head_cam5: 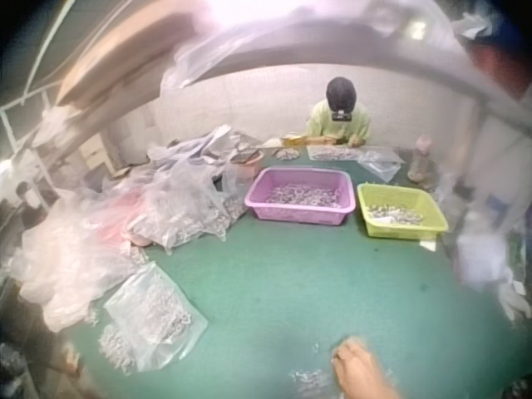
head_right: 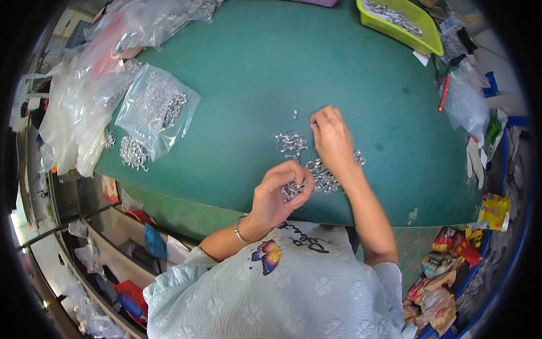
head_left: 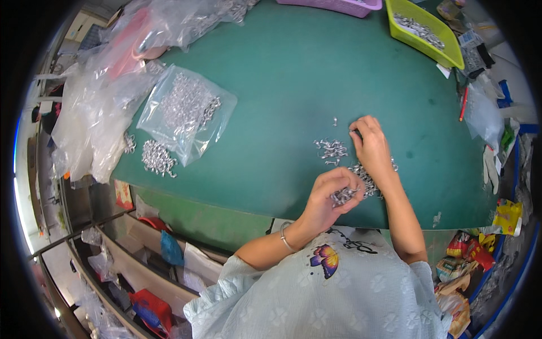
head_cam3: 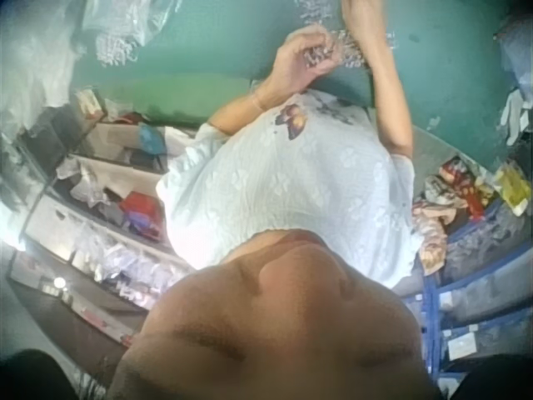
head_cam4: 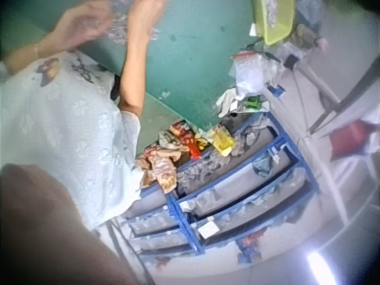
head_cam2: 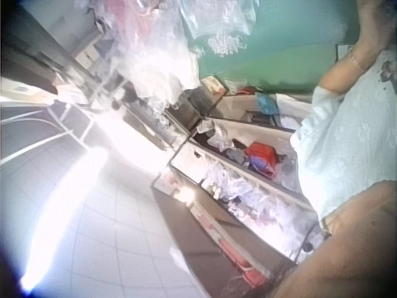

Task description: The person sits at a green workbench and assembles small silver metal hooks by hand. They pick up individual hooks from a pile on the table and connect them to other pieces, placing the finished assemblies into a clear plastic bag. The workspace is cluttered with various plastic bags and containers holding hardware parts.

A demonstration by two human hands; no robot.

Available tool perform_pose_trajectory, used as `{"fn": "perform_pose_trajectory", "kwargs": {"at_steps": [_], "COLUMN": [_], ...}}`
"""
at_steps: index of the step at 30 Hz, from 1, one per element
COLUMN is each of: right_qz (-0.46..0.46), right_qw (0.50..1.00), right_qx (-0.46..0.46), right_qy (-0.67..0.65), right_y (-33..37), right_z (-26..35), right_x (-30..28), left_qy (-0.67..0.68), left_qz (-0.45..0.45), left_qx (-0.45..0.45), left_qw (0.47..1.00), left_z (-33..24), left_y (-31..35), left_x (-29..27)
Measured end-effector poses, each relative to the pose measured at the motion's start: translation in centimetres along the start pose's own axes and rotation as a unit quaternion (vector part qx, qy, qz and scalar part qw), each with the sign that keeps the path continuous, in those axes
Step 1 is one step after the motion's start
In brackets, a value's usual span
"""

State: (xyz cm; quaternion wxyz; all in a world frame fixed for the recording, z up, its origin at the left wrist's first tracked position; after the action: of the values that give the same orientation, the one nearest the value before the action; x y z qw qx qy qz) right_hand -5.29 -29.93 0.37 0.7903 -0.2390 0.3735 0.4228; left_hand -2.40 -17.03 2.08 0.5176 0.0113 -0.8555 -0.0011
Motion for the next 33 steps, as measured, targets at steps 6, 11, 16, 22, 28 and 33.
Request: {"fn": "perform_pose_trajectory", "kwargs": {"at_steps": [6,11,16,22,28,33], "right_qz": [0.027,0.036,0.071,0.061,0.055,0.036], "right_qw": [0.980,0.850,0.788,0.746,0.754,0.789], "right_qx": [0.077,0.084,0.095,0.085,0.064,0.067], "right_qy": [-0.183,-0.518,-0.604,-0.657,-0.652,-0.610], "right_y": [1.2,3.4,4.7,5.7,5.8,6.4], "right_z": [0.6,0.7,1.7,2.6,3.0,3.0], "right_x": [-2.0,-2.5,-2.9,-2.3,-2.5,-2.7], "left_qy": [-0.020,-0.053,-0.066,-0.139,-0.200,-0.262], "left_qz": [-0.084,-0.108,-0.136,-0.140,-0.141,-0.138], "left_qx": [-0.018,-0.009,0.031,0.060,0.065,0.064], "left_qw": [0.996,0.993,0.988,0.978,0.967,0.953], "left_z": [0.5,0.4,0.2,-0.7,-1.3,-1.4], "left_y": [0.2,-0.2,-0.1,-0.2,0.0,0.1], "left_x": [-1.2,-0.9,-1.0,-0.2,0.4,0.3]}}
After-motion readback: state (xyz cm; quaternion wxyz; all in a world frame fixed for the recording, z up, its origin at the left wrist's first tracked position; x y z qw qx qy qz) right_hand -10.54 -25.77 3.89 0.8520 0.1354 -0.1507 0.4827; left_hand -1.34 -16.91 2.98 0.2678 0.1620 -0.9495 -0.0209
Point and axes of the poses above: each hand's wrist, its own y-axis away from the middle knuckle, its own x-axis out of the palm, z = x × y, the point moved 6 cm from there along -y, towards the middle knuckle, and after that the axes turned 15 degrees about z, right-handed, at the moved point
